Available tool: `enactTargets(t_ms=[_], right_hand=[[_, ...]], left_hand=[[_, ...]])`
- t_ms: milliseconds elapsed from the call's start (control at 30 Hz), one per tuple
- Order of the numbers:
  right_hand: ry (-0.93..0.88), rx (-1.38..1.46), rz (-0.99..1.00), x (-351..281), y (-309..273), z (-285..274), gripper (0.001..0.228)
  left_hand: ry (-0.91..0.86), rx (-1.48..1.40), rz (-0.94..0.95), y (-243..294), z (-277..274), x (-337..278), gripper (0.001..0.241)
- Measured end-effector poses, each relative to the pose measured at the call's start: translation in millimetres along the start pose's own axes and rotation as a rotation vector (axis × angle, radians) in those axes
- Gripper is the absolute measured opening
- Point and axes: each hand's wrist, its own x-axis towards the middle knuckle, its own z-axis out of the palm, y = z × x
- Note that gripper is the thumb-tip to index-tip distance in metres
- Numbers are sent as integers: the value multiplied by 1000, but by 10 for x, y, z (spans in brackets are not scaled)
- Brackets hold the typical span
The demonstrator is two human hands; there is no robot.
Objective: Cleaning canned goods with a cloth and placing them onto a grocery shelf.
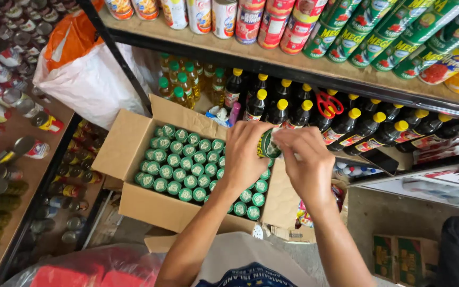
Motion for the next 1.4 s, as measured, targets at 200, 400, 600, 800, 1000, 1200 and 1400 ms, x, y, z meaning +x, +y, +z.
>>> enactTargets(t_ms=[200,400,600,800,1000,1200,1400], right_hand=[[-71,-130,54,-90,-410,-56,10],[-100,-65,32,1,-195,-207,16],[-27,-229,-17,46,-77,-186,20],[-66,27,144,-118,-151,-114,18],[23,-100,-27,-104,185,-47,21],[-15,135,-17,-202,22,81,23],[17,72,-51,-112,42,54,21]], left_hand=[[76,-36,-40,-23,63,85,60],[92,-88,-13,-9,113,66,52],[66,-49,18,45,178,10,60],[110,-83,-60,41,90,29,60],[65,-24,-56,103,195,-44,62],[75,-74,-50,-75,155,-46,67],[86,-68,-75,-104,154,-77,67]])
